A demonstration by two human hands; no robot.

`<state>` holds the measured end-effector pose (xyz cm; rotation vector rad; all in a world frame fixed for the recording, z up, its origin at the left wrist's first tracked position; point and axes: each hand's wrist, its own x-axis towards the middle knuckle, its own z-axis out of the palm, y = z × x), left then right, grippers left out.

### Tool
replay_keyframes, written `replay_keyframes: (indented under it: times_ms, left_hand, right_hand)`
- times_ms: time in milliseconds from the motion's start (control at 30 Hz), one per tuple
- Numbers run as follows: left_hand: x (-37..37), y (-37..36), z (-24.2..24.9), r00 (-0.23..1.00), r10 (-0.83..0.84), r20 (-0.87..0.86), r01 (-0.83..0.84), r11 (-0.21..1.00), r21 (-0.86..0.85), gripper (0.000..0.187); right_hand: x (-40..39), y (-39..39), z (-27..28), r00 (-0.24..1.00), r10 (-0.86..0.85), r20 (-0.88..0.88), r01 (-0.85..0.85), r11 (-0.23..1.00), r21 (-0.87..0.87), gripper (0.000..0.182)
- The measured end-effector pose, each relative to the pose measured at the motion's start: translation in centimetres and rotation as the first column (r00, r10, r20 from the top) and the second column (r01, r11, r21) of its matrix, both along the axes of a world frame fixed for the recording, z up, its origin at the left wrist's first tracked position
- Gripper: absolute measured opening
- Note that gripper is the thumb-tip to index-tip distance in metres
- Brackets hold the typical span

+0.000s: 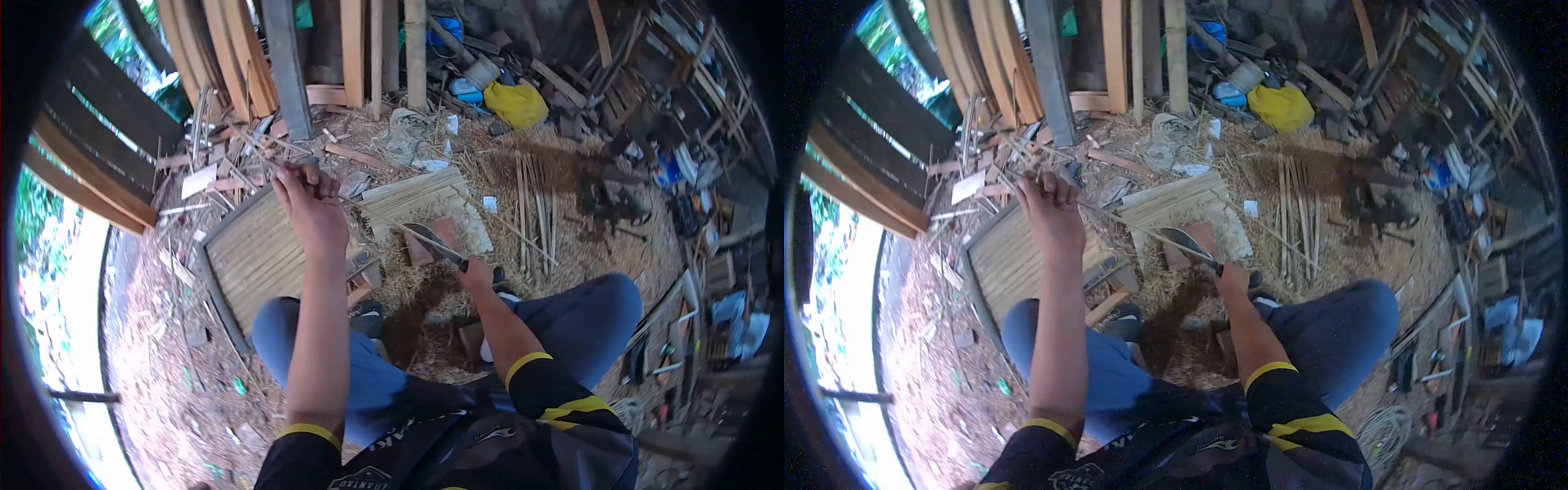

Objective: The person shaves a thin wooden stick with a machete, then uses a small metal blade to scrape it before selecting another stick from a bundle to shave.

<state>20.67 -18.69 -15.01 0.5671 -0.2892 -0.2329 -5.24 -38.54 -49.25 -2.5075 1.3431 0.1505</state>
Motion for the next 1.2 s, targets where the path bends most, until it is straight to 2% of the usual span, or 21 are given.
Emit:
replay_keyframes:
  times_ms: [133,167,267,367,433,500,567,633,700,800,867,900,1000,1033,1133,1200]
  left_hand:
    - [1.1,1.3,-0.2,0.999,-0.023,-0.029,0.021,0.996,-0.082,0.017]
    - [1.4,1.3,-0.4,0.999,-0.014,-0.041,0.011,0.997,-0.082,0.017]
    - [1.8,1.3,-1.1,0.993,-0.006,-0.119,-0.005,0.996,-0.087,0.014]
    - [2.1,1.3,-1.6,0.976,0.000,-0.220,-0.018,0.997,-0.081,0.012]
    - [2.1,1.1,-1.9,0.967,-0.016,-0.255,-0.004,0.997,-0.079,0.012]
    - [2.3,0.9,-2.3,0.962,-0.031,-0.273,0.008,0.996,-0.088,0.009]
    - [2.4,0.4,-2.7,0.957,-0.038,-0.288,0.013,0.996,-0.086,0.007]
    - [2.5,-0.5,-2.9,0.953,-0.038,-0.300,0.017,0.997,-0.073,0.006]
    - [1.9,-1.6,-2.7,0.951,-0.039,-0.308,0.016,0.997,-0.077,0.006]
    - [1.2,-3.1,-2.6,0.943,-0.051,-0.329,0.026,0.996,-0.080,0.007]
    - [1.0,-4.0,-2.9,0.939,-0.051,-0.340,0.030,0.997,-0.067,0.008]
    - [1.0,-4.5,-3.1,0.938,-0.045,-0.344,0.028,0.998,-0.053,0.007]
    - [0.4,-5.6,-3.4,0.933,-0.047,-0.357,0.026,0.998,-0.062,0.007]
    - [0.2,-6.0,-3.5,0.931,-0.051,-0.361,0.028,0.997,-0.070,0.007]
    - [-0.6,-6.9,-4.0,0.947,-0.066,-0.314,0.041,0.995,-0.086,0.007]
    - [-1.1,-7.9,-4.0,0.956,-0.070,-0.286,0.046,0.995,-0.090,0.005]
  right_hand:
    - [0.1,-5.9,2.9,0.975,0.208,-0.083,-0.215,0.972,-0.096,0.034]
    - [0.3,-6.6,3.6,0.965,0.174,-0.196,-0.185,0.982,-0.039,0.034]
    - [-0.6,-7.4,3.7,0.965,0.138,-0.224,-0.142,0.990,-0.002,0.037]
    - [-2.6,-9.2,0.3,0.972,0.166,-0.165,-0.160,0.986,0.049,0.036]
    - [-3.5,-9.6,-1.0,0.988,0.144,0.056,-0.146,0.988,0.041,0.034]
    - [-3.2,-11.2,-2.4,0.950,0.144,0.279,-0.151,0.989,0.004,0.032]
    - [0.0,-12.6,2.0,0.982,0.006,0.189,-0.053,0.968,0.247,0.031]
    - [2.8,-16.5,1.9,0.893,-0.014,0.451,-0.177,0.909,0.377,0.037]
    - [5.0,-14.8,12.0,0.869,-0.095,0.485,-0.238,0.779,0.580,0.040]
    - [7.1,-12.7,21.4,0.910,0.066,0.410,-0.330,0.716,0.615,0.038]
    - [7.1,-10.0,25.8,0.889,0.093,0.449,-0.411,0.594,0.691,0.037]
    - [7.1,-8.9,26.9,0.876,0.105,0.470,-0.450,0.526,0.721,0.037]
    - [6.0,-6.2,27.3,0.823,0.139,0.550,-0.550,0.435,0.713,0.037]
    - [5.3,-4.5,28.4,0.813,0.156,0.561,-0.556,0.497,0.667,0.032]
    - [3.9,-3.1,28.5,0.773,0.054,0.632,-0.578,0.468,0.668,0.029]
    - [3.7,-4.0,28.5,0.794,0.088,0.602,-0.553,0.515,0.655,0.023]
